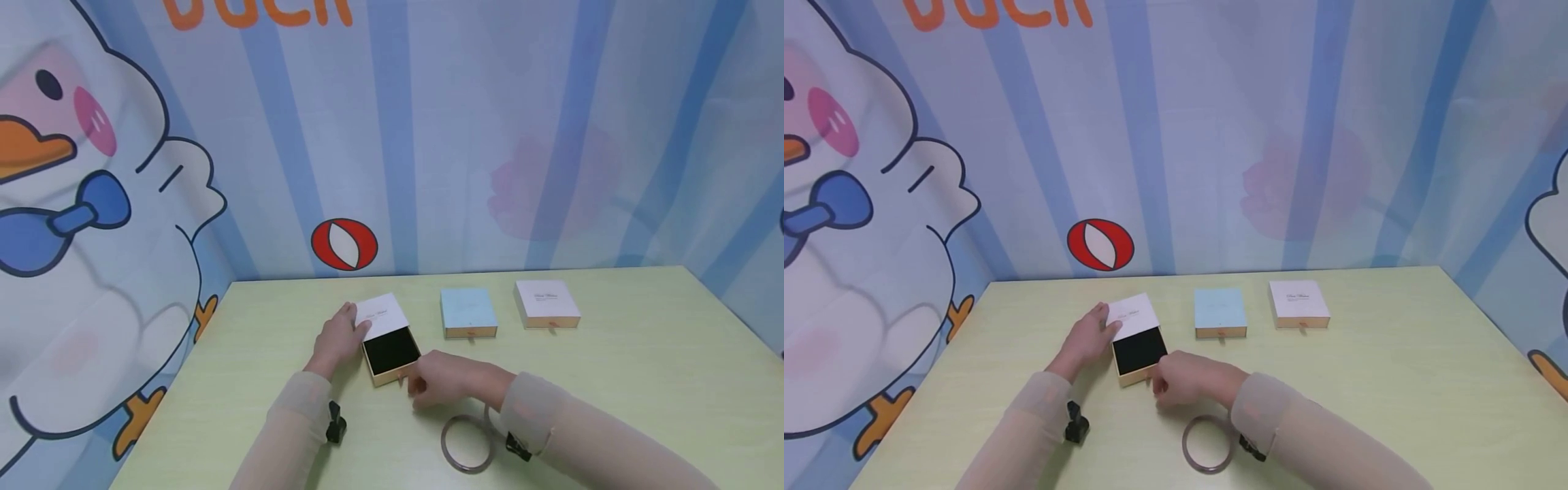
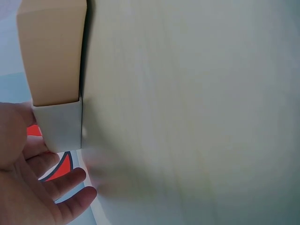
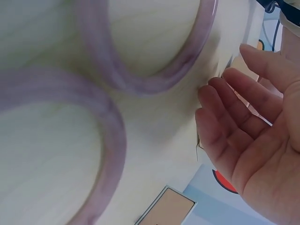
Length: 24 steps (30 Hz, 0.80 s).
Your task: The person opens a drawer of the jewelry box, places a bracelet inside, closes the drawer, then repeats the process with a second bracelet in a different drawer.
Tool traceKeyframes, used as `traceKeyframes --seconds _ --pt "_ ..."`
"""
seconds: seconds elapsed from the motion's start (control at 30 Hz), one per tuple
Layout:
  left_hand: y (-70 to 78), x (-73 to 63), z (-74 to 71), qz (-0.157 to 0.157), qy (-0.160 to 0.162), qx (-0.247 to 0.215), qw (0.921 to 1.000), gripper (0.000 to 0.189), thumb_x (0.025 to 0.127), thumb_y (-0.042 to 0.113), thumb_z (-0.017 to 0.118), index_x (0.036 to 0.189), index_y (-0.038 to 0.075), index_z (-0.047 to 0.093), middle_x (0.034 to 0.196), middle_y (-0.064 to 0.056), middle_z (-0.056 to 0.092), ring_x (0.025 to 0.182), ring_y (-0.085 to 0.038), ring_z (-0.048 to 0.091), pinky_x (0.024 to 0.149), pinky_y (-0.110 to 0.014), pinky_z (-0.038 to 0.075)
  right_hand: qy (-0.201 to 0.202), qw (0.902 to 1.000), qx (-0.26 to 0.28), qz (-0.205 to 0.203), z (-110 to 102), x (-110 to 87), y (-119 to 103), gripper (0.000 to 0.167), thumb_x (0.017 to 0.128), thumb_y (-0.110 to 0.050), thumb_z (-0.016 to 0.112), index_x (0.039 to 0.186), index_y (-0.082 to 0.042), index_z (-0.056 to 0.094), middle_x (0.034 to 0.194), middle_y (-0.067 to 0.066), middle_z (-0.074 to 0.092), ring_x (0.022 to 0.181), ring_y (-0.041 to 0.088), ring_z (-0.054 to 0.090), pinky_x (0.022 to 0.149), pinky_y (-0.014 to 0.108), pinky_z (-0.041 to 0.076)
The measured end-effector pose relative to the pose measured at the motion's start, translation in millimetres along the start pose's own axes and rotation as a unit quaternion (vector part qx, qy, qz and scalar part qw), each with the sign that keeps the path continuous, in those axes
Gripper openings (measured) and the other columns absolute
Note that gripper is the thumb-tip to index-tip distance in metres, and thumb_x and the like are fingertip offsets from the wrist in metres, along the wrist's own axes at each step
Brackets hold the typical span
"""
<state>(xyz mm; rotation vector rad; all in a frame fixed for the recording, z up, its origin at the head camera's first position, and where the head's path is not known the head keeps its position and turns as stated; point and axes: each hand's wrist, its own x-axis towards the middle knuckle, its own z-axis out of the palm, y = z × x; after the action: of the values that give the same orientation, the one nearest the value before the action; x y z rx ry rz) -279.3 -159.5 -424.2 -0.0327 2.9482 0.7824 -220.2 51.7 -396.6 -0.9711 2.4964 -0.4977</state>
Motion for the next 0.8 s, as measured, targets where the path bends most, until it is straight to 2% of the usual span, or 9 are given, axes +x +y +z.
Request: traceKeyframes --seconds 0.4,0.67,0.8 --pt "2.0 -1.3 -1.4 -0.008 -0.003 -0.002 1.0000 0.063 0.098 0.036 0.048 0.149 0.005 0.027 0.157 -0.012 0.024 0.142 -0.034 0.026 0.113 -0.052 0.026 -0.020 0.9993 0.002 0.033 -6 -13.1 1 0.012 0.078 -0.017 0.073 0.089 -0.015 0.069 0.078 -0.010 0.058 0.073 0.006 0.050 0.068 0.022 0.045" --pt "1.3 -0.7 -1.6 -0.011 -0.006 -0.004 0.9999 0.064 0.098 0.037 0.049 0.149 0.006 0.026 0.157 -0.011 0.023 0.143 -0.034 0.025 0.113 -0.052 0.026 -0.037 0.9984 -0.007 0.042 -10 -22.2 1 0.009 0.075 -0.014 0.076 0.079 -0.015 0.067 0.073 -0.010 0.058 0.069 0.006 0.051 0.064 0.022 0.045" --pt "0.4 -0.2 -1.0 -0.008 -0.006 -0.002 0.9999 0.063 0.098 0.036 0.048 0.149 0.006 0.027 0.157 -0.012 0.024 0.142 -0.034 0.026 0.113 -0.052 0.026 -0.051 0.9973 -0.011 0.051 -10 -24.5 3 0.010 0.075 -0.014 0.077 0.078 -0.015 0.067 0.073 -0.009 0.058 0.068 0.006 0.051 0.065 0.021 0.045"
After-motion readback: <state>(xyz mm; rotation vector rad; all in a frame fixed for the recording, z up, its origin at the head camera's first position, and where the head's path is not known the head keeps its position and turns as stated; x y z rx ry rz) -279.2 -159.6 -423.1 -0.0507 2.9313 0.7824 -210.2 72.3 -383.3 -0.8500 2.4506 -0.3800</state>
